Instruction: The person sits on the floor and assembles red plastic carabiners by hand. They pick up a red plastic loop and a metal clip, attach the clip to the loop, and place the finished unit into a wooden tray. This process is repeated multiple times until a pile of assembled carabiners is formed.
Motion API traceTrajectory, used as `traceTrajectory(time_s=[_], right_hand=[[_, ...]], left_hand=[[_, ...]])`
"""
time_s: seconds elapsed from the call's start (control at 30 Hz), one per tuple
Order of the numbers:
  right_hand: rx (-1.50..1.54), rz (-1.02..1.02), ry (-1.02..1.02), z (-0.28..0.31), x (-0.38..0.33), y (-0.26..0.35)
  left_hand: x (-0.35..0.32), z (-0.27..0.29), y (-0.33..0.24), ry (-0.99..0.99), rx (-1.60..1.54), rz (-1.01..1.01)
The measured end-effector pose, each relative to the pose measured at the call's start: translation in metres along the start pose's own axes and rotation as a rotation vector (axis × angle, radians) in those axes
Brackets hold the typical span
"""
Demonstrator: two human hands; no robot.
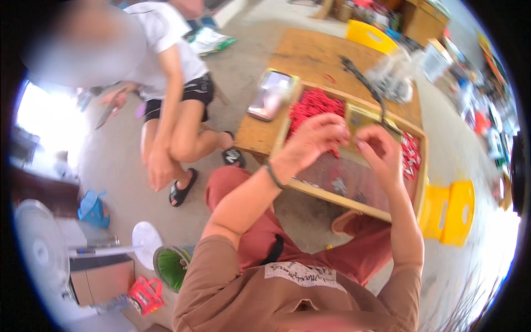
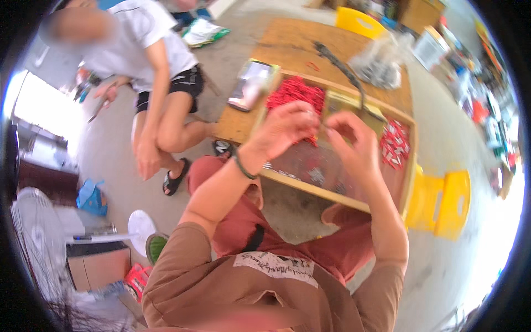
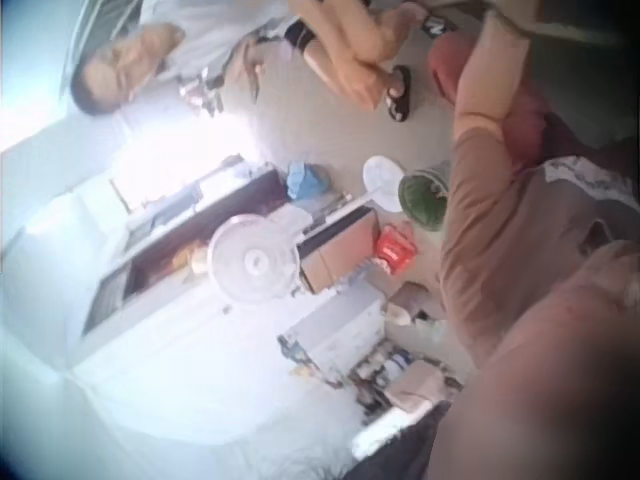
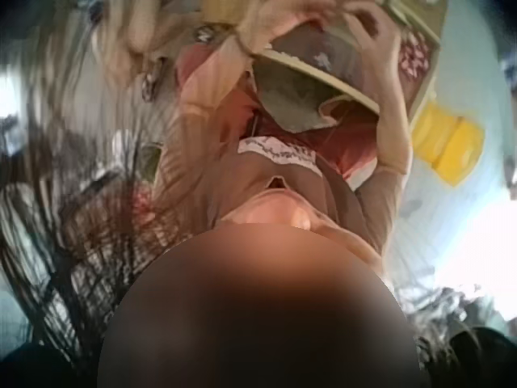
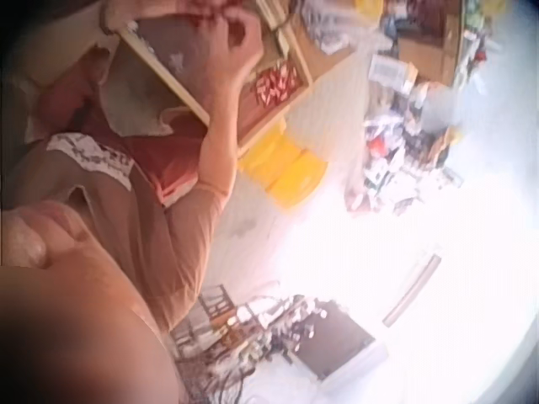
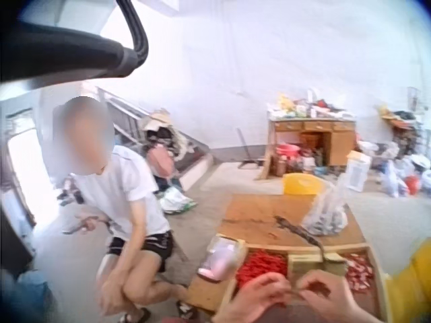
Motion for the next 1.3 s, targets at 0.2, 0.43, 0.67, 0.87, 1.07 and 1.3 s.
traceTrajectory(time_s=[0.2,0.43,0.67,0.87,1.07,1.3], right_hand=[[-0.061,-0.084,0.008,-0.007,-0.023,-0.012],[-0.303,0.174,-0.227,-0.011,-0.027,0.005],[-0.599,0.507,-0.395,-0.019,-0.016,0.015],[-0.667,0.571,-0.454,-0.02,-0.013,0.018],[-0.687,0.585,-0.493,-0.019,-0.011,0.02],[-0.678,0.571,-0.475,-0.016,-0.011,0.02]], left_hand=[[0.004,0.0,0.009,0.065,0.211,-0.099],[-0.001,-0.009,0.013,0.068,0.254,-0.045],[0.001,-0.005,0.027,0.025,-0.102,0.052],[-0.003,-0.01,0.034,0.013,-0.188,0.062],[-0.005,-0.013,0.037,-0.008,-0.215,0.06],[-0.004,-0.013,0.042,-0.027,-0.185,0.076]])
Point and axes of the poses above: each hand's wrist, its own x-axis towards the middle knuckle, its own z-axis out of the back of the hand, y = z × x, the point moved 1 cm from there along x, towards the middle knuckle, and after that the axes turned 15 degrees about -x, right-handed, at the moved point
